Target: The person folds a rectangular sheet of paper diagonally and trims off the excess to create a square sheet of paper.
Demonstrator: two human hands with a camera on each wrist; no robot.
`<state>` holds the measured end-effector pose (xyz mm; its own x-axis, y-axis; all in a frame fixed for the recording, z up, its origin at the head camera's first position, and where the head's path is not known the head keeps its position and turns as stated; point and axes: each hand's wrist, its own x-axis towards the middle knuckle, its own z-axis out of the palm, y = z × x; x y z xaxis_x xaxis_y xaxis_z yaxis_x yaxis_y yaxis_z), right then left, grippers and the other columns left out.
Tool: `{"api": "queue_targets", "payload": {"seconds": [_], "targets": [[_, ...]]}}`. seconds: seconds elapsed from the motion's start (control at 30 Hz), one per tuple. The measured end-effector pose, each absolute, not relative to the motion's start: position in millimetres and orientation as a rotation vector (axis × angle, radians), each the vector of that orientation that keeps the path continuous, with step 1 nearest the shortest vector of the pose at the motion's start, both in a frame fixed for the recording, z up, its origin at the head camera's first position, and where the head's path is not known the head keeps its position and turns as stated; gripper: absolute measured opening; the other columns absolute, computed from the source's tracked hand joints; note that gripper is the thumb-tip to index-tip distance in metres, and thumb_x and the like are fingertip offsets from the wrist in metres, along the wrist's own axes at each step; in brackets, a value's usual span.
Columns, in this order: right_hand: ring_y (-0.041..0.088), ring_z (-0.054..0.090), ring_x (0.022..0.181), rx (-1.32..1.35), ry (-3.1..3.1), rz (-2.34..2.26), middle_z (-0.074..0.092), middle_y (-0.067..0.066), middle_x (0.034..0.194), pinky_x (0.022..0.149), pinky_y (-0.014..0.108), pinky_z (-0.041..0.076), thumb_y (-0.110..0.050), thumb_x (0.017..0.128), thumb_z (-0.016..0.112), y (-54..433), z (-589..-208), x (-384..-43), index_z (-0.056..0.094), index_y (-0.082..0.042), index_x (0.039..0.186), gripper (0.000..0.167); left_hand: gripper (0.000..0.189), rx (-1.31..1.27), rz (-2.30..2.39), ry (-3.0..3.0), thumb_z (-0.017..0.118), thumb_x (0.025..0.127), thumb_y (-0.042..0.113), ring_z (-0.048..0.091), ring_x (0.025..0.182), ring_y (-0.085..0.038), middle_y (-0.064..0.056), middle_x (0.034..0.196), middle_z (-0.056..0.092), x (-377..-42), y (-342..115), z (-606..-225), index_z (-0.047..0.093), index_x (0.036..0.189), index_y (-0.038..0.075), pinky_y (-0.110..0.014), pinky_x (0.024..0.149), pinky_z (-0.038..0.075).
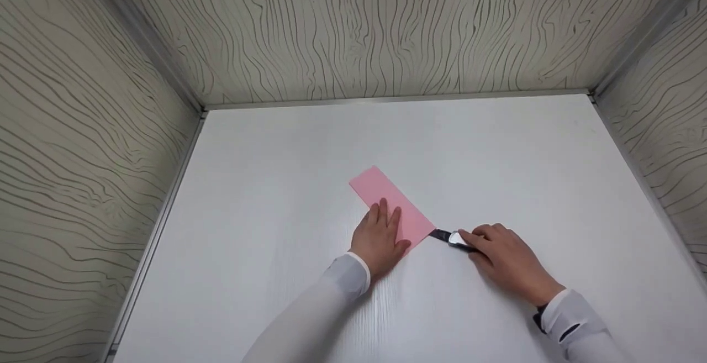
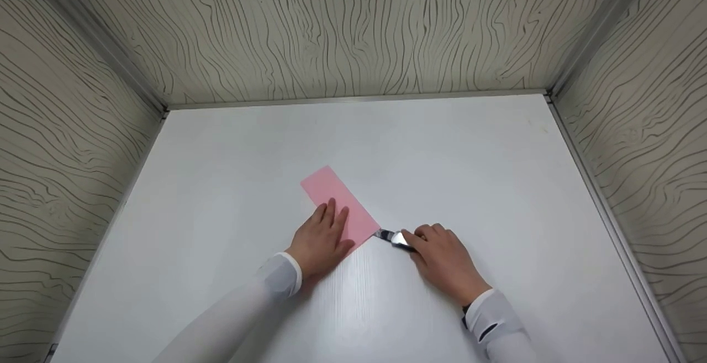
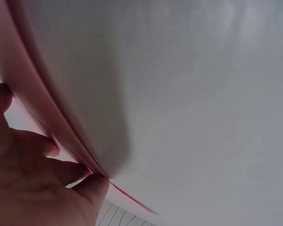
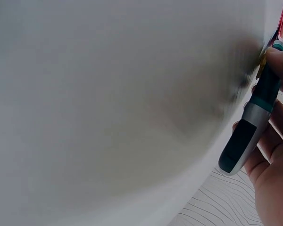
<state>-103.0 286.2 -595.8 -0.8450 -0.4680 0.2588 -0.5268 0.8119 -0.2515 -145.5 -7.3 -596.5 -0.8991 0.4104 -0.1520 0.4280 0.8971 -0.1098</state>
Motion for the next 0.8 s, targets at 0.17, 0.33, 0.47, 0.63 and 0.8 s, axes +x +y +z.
{"api": "queue_targets", "payload": {"seconds": [0.17,0.33,0.47,0.63,0.8], "targets": [[0.019,0.058,0.093,0.774,-2.815,0.468,0.065,0.0,0.108,0.08,0.04,0.051,-0.011,0.087,0.08,284.8,-595.8,-102.7,0.07,-0.015,0.134,0.048,0.076,0.675,-0.222,2.909,0.034,0.104,0.062,0.023,0.154,-0.03,-0.014,0.169,0.019,-148.5,-10.5,-594.1,0.02,0.165,0.019,-0.037,0.121,0.024],[0.019,0.058,0.093,0.771,-2.815,0.451,0.065,0.001,0.108,0.079,0.04,0.051,-0.011,0.086,0.082,283.4,-596.2,-101.1,0.07,-0.015,0.134,0.049,0.076,0.694,-0.246,2.881,0.032,0.104,0.063,0.02,0.155,-0.029,-0.013,0.17,0.016,-152.0,-12.8,-593.1,0.018,0.165,0.02,-0.036,0.122,0.022],[0.018,0.058,0.092,0.771,-2.812,0.451,0.065,0.001,0.108,0.078,0.039,0.051,-0.011,0.086,0.082,282.5,-596.0,-100.4,0.07,-0.015,0.133,0.049,0.076,0.701,-0.24,2.873,0.032,0.105,0.063,0.018,0.155,-0.029,-0.013,0.17,0.014,-153.0,-13.5,-594.5,0.016,0.166,0.021,-0.036,0.122,0.021],[0.018,0.057,0.091,0.77,-2.812,0.452,0.066,0.001,0.108,0.077,0.038,0.051,-0.011,0.086,0.082,281.7,-596.2,-100.4,0.07,-0.014,0.133,0.049,0.076,0.703,-0.245,2.88,0.031,0.104,0.064,0.018,0.155,-0.029,-0.012,0.17,0.013,-153.1,-13.8,-597.5,0.015,0.166,0.021,-0.036,0.122,0.021],[0.018,0.057,0.09,0.757,-2.81,0.446,0.066,0.001,0.107,0.075,0.039,0.051,-0.011,0.085,0.082,281.8,-597.2,-100.6,0.071,-0.014,0.133,0.049,0.076,0.702,-0.248,2.887,0.032,0.104,0.064,0.018,0.155,-0.029,-0.012,0.17,0.013,-152.7,-14.4,-598.0,0.015,0.166,0.022,-0.037,0.121,0.022]]}}
